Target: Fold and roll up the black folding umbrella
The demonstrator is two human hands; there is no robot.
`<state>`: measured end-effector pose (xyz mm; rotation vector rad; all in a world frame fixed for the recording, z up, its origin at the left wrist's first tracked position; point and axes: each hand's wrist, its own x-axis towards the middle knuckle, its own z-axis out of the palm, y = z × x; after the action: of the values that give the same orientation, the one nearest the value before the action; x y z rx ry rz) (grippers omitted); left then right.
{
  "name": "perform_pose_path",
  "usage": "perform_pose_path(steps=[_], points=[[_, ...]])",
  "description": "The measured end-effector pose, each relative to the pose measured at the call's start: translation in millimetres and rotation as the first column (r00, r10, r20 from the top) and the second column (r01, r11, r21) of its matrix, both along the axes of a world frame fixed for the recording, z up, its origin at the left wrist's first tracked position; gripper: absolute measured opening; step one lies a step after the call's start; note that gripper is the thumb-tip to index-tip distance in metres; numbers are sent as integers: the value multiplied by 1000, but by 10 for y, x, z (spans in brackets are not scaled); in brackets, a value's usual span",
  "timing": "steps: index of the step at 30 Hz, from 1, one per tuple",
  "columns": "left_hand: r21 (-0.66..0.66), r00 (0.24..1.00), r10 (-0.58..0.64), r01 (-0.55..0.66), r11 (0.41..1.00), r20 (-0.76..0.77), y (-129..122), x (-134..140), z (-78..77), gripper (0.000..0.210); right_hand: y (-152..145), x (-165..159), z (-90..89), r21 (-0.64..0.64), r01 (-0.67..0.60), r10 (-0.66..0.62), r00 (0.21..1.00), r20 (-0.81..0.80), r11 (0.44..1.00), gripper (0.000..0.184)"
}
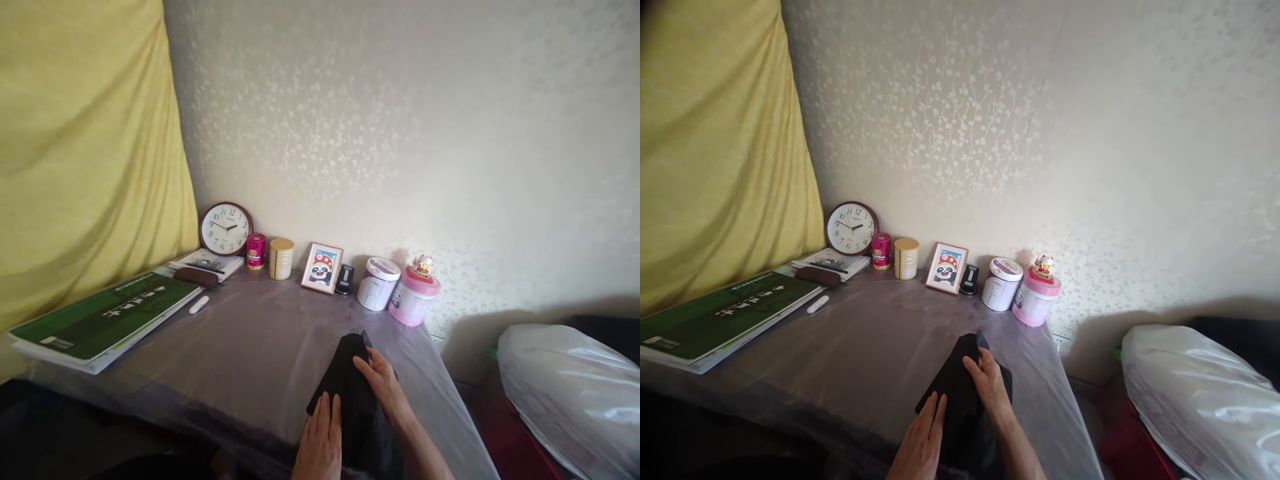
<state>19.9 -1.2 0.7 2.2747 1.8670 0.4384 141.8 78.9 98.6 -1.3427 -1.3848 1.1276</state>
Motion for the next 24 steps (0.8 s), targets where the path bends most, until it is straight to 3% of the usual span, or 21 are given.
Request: perform_pose_path(steps=[11,15,20,24], points=[[6,999,-9,9,1000,36,12,-59,-6,76,270,-100,-338,-75,-7,14,996,93,997,49],[51,996,-8,4,999,87,-38,-105,-38,73,263,-127,-321,-111,-15,30,990,135,994,48],[71,991,-2,-8,997,137,-112,-150,-10,75,191,-171,-206,-150,-128,148,980,133,980,49],[90,998,26,-31,995,50,-126,-113,73,80,138,-189,-132,-119,-231,249,955,160,966,39]])
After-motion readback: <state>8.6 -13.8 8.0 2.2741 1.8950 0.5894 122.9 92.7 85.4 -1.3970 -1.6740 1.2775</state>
